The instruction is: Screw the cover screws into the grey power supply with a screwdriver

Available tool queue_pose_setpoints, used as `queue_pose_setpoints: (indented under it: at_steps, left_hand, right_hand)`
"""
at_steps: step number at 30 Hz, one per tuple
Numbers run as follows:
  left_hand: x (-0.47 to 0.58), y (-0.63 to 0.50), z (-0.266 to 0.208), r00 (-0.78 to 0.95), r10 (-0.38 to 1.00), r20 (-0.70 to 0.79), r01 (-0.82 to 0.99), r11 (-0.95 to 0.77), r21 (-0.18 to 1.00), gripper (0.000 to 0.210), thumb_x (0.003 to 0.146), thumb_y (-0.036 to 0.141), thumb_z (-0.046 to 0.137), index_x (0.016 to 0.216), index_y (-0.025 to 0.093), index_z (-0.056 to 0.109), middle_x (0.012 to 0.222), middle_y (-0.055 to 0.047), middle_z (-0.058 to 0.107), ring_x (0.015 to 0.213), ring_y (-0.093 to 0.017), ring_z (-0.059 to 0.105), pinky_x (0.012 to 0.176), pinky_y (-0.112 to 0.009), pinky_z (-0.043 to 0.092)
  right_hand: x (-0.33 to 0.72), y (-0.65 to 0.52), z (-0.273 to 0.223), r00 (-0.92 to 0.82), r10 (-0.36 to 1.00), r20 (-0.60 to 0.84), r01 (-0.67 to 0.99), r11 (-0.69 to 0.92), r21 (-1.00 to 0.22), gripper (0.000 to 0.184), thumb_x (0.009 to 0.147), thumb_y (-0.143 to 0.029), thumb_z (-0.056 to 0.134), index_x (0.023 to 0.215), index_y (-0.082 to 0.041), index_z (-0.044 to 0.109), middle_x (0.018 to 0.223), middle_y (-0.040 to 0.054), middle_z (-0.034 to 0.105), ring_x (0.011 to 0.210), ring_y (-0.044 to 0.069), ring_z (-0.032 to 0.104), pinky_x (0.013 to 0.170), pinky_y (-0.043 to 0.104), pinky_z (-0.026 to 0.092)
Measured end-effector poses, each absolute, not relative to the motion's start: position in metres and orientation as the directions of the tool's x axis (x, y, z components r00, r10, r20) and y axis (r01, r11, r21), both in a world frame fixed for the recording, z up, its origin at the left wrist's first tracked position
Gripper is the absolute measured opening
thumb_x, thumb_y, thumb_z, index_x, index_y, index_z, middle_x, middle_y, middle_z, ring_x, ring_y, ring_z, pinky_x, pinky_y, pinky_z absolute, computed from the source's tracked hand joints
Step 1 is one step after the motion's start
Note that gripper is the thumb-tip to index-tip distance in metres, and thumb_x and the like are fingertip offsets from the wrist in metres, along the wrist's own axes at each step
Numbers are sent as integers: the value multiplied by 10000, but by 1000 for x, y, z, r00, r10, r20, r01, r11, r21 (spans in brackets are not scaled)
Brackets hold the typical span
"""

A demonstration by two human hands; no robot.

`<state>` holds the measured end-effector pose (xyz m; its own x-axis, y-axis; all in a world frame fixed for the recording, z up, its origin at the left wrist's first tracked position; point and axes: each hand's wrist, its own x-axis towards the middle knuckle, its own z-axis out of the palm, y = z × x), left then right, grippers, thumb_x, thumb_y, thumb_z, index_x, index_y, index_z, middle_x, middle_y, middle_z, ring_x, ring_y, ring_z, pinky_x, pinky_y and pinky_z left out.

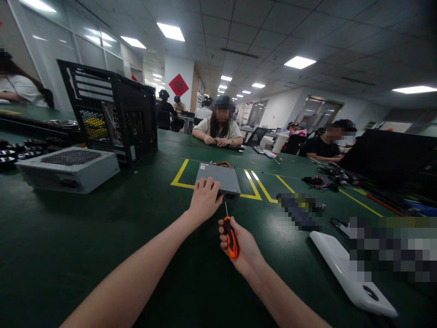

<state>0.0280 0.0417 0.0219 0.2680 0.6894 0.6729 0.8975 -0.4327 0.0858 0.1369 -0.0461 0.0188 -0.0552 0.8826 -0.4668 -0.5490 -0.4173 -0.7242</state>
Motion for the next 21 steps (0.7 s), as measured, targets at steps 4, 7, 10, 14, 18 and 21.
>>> queue_pose_setpoints:
  at_steps: [4,7,10,14,18,21]
  left_hand:
    - [28,41,22,268,688,675,896,-435,88,190,783,320,482,925,193,480,986,-72,452,934,-241,395,821,-397,351]
    - [29,42,22,264,683,681,895,-437,91,199,787,327,475,935,193,480,991,-75,450,933,-241,397,821,-398,348]
    - [29,42,22,256,688,679,892,-439,108,192,785,322,482,931,197,480,986,-76,452,942,-242,396,825,-404,342]
    - [30,41,22,247,699,672,891,-436,125,176,787,316,483,919,200,483,980,-76,455,953,-244,397,838,-414,333]
    - [30,41,22,247,697,673,894,-433,120,177,790,320,478,919,199,485,996,-78,453,955,-245,398,836,-415,335]
    - [30,41,22,250,693,677,897,-428,107,180,791,324,476,918,196,484,992,-77,453,940,-242,402,827,-405,345]
  right_hand:
    - [138,-44,15,-71,880,-470,-566,-424,-707,222,835,-323,438,826,-131,549,593,0,507,433,46,442,371,136,337]
    - [137,-44,15,-24,891,-453,-574,-383,-723,149,777,-288,543,751,-143,518,611,-7,515,435,37,440,365,126,322]
    - [136,-45,16,-24,894,-447,-560,-382,-735,170,805,-287,501,740,-131,522,607,0,516,441,38,443,381,128,344]
    - [137,-46,18,-68,882,-467,-555,-423,-717,269,859,-330,383,814,-129,557,574,1,498,430,47,436,384,140,357]
    - [137,-45,19,-9,897,-442,-591,-361,-721,145,788,-289,529,760,-146,530,597,-6,508,442,41,442,355,120,318]
    - [136,-46,19,8,898,-439,-586,-352,-730,129,790,-251,526,730,-137,517,600,-6,509,445,36,444,367,118,335]
